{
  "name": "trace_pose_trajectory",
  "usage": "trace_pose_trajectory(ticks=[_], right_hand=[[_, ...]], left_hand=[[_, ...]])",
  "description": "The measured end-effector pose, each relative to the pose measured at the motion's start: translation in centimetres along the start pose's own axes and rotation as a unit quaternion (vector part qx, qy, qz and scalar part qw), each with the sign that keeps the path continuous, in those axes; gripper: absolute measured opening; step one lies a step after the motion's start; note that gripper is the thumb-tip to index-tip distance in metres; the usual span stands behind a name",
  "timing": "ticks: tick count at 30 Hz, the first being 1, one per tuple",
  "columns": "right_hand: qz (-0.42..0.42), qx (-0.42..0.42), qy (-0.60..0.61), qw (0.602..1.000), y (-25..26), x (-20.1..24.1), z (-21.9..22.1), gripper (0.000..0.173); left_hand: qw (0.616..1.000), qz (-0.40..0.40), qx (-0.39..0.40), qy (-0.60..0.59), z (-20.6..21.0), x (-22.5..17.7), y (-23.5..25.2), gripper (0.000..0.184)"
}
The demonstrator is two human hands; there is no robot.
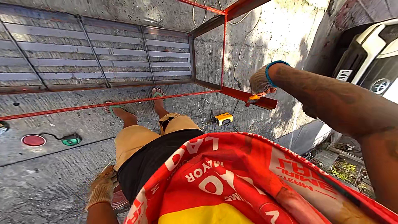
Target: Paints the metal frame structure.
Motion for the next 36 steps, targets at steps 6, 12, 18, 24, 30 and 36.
trace_pose_trajectory(ticks=[6,12,18,24,30,36], right_hand=[[0.018,-0.120,0.134,0.983,2.6,0.1,-3.9,0.019],[0.056,-0.064,0.244,0.966,11.0,4.1,-3.5,0.019],[0.088,-0.058,0.233,0.967,17.5,6.6,0.1,0.027],[0.060,-0.032,0.089,0.994,15.8,5.9,1.3,0.024],[0.106,-0.015,0.077,0.991,8.5,1.6,2.8,0.023],[0.100,-0.021,-0.051,0.993,-1.1,1.6,4.3,0.027]], left_hand=[[1.000,0.023,0.004,0.002,0.1,-0.2,0.0,0.039],[0.998,-0.015,-0.007,-0.062,-2.8,3.9,0.3,0.039],[0.998,-0.040,-0.035,-0.040,-3.1,6.4,-0.1,0.042],[0.999,-0.034,0.006,-0.016,-1.6,3.2,1.7,0.041],[0.999,0.030,0.044,-0.012,-3.0,-0.1,8.3,0.044],[0.999,0.000,0.027,0.038,-6.5,-10.1,-1.4,0.041]])
Point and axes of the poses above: each hand's wrist, its own y-axis towards the middle knuckle, its own z-axis out of the palm, x = y × z, the point moved 3 cm from there along y, towards the middle knuckle, and after that the axes turned 10 degrees about -x, right-handed, at the moved point
